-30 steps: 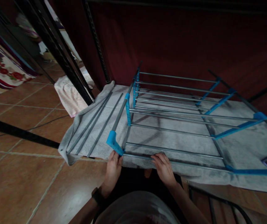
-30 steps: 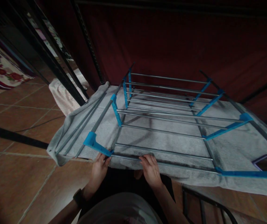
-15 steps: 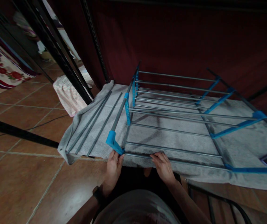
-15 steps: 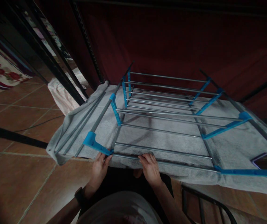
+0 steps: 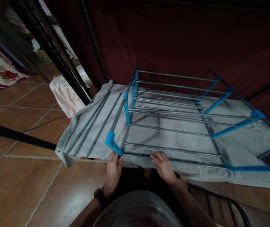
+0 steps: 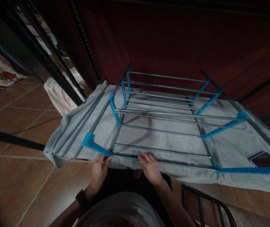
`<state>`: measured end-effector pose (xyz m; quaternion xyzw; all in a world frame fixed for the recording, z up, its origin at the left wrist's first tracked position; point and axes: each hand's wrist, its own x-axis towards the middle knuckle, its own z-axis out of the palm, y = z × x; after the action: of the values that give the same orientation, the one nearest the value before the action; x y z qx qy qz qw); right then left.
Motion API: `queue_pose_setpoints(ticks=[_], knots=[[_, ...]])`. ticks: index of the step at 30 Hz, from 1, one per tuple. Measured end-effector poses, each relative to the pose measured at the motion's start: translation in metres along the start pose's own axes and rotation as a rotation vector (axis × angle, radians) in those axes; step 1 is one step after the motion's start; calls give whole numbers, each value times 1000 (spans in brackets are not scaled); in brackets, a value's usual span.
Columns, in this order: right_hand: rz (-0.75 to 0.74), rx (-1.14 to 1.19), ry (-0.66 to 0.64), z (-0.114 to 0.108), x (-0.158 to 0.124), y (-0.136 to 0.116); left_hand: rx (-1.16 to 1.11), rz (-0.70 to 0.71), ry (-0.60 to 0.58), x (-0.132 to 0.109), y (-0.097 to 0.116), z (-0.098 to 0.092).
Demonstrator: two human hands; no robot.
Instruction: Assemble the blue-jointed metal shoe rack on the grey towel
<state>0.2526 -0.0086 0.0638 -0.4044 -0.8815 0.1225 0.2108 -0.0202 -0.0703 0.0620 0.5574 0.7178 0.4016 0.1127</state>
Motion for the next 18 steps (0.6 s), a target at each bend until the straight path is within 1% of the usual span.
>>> queue_pose_setpoints(ticks=[4,11,18], knots=[[-2,22,-17,-2,1,1,23,22,-9,-2,-2,1],[9,5,-30,-4,2,-1,46,28,15,-3,-9,5],[8,18,-41,-7,4,-3,51,27,9,-3,-6,3]])
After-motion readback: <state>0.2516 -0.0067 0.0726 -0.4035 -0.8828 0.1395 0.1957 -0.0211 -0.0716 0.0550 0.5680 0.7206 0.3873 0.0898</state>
